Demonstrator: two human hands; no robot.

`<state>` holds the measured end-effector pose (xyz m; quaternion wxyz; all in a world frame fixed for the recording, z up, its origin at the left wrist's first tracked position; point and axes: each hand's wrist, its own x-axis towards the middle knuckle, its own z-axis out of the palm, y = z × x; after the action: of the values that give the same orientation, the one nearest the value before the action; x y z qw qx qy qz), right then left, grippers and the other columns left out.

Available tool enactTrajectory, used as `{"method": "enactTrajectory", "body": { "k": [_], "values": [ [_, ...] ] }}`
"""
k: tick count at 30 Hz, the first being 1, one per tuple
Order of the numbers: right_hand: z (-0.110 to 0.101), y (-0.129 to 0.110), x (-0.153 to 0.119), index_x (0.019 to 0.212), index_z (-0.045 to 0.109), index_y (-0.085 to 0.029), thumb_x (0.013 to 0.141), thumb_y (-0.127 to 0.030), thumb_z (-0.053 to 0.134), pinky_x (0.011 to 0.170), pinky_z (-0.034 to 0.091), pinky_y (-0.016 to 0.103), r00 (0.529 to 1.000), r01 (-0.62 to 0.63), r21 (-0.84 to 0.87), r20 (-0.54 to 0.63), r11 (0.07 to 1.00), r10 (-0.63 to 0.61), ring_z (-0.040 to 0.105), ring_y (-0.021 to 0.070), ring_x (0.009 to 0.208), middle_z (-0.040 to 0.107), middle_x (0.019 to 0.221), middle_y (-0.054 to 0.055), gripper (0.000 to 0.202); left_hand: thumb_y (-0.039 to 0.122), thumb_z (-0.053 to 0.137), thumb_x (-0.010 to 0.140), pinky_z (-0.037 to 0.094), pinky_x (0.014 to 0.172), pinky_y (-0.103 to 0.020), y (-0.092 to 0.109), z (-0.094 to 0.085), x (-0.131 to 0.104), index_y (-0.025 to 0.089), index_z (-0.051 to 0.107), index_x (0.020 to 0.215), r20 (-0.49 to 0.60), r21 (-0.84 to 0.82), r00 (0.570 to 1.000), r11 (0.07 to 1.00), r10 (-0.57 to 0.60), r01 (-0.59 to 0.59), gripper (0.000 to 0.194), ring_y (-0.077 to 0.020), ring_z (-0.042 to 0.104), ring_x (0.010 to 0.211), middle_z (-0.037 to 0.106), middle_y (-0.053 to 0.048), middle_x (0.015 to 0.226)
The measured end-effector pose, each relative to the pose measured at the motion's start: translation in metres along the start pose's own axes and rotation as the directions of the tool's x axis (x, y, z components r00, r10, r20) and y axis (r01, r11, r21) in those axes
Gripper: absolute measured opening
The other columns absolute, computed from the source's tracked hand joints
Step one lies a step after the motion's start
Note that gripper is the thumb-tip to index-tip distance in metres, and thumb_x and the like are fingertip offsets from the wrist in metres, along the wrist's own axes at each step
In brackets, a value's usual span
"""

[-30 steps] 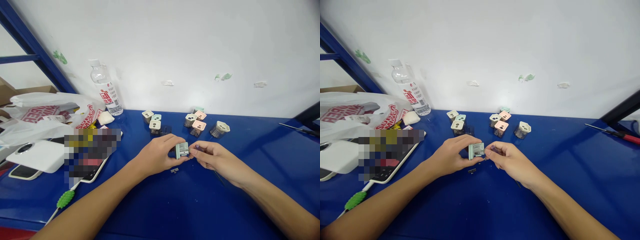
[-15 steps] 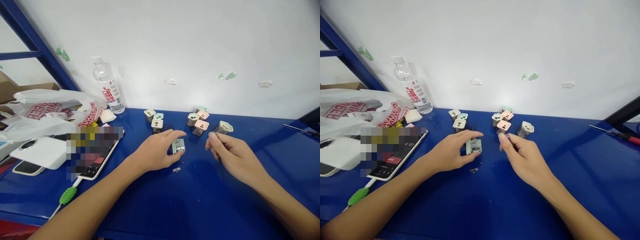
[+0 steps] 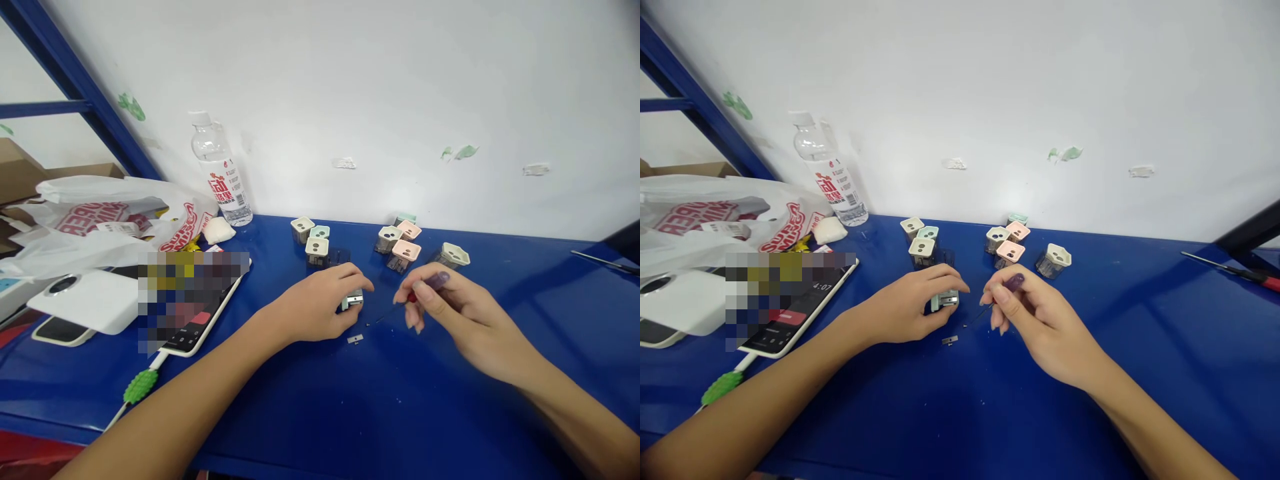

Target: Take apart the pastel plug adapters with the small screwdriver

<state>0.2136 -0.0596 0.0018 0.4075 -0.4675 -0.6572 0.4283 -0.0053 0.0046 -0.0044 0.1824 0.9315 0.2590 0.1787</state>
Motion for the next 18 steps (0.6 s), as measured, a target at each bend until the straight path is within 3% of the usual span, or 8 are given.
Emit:
{"method": "enactTrajectory", "body": {
  "k": [7,13,18],
  "values": [
    [0.0029,0.0056,-0.0002,0.1,0.057,-0.023,0.097,-0.039,0.045,0.068,0.05,0.024,0.997,-0.006,0.004,0.082,1.0,0.006,0.06,0.0111,0.07,0.063,0.078,0.0,0.02,0.011,0.051,0.08,0.047,0.084,-0.026,0.0003,0.0007,0.0007,0.016,0.062,0.092,0.031,-0.032,1.0,0.999,-0.006,0.007,0.017,-0.0145,0.06,0.09,0.057,-0.005,0.107],
    [0.0012,0.0041,0.0006,0.097,0.06,-0.023,0.097,-0.037,0.047,0.064,0.05,0.024,0.998,0.061,0.04,0.009,0.997,-0.061,0.06,0.0108,0.067,0.063,0.077,0.0,0.019,0.008,0.053,0.079,0.046,0.087,-0.026,0.0001,-0.0006,0.0002,0.016,0.064,0.09,0.061,-0.071,0.998,0.997,0.003,0.002,0.018,-0.0147,0.059,0.093,0.061,-0.003,0.103],
    [-0.002,0.0062,0.0017,0.098,0.062,-0.021,0.097,-0.034,0.047,0.063,0.051,0.03,0.985,0.157,0.162,-0.091,0.974,-0.144,0.062,0.014,0.069,0.065,0.091,0.005,0.02,0.023,0.062,0.081,0.046,0.084,-0.028,0.0025,-0.0021,0.0006,0.019,0.067,0.096,0.06,-0.096,0.995,0.991,-0.083,0.089,0.017,-0.0145,0.059,0.089,0.058,-0.003,0.102]
  ]
}}
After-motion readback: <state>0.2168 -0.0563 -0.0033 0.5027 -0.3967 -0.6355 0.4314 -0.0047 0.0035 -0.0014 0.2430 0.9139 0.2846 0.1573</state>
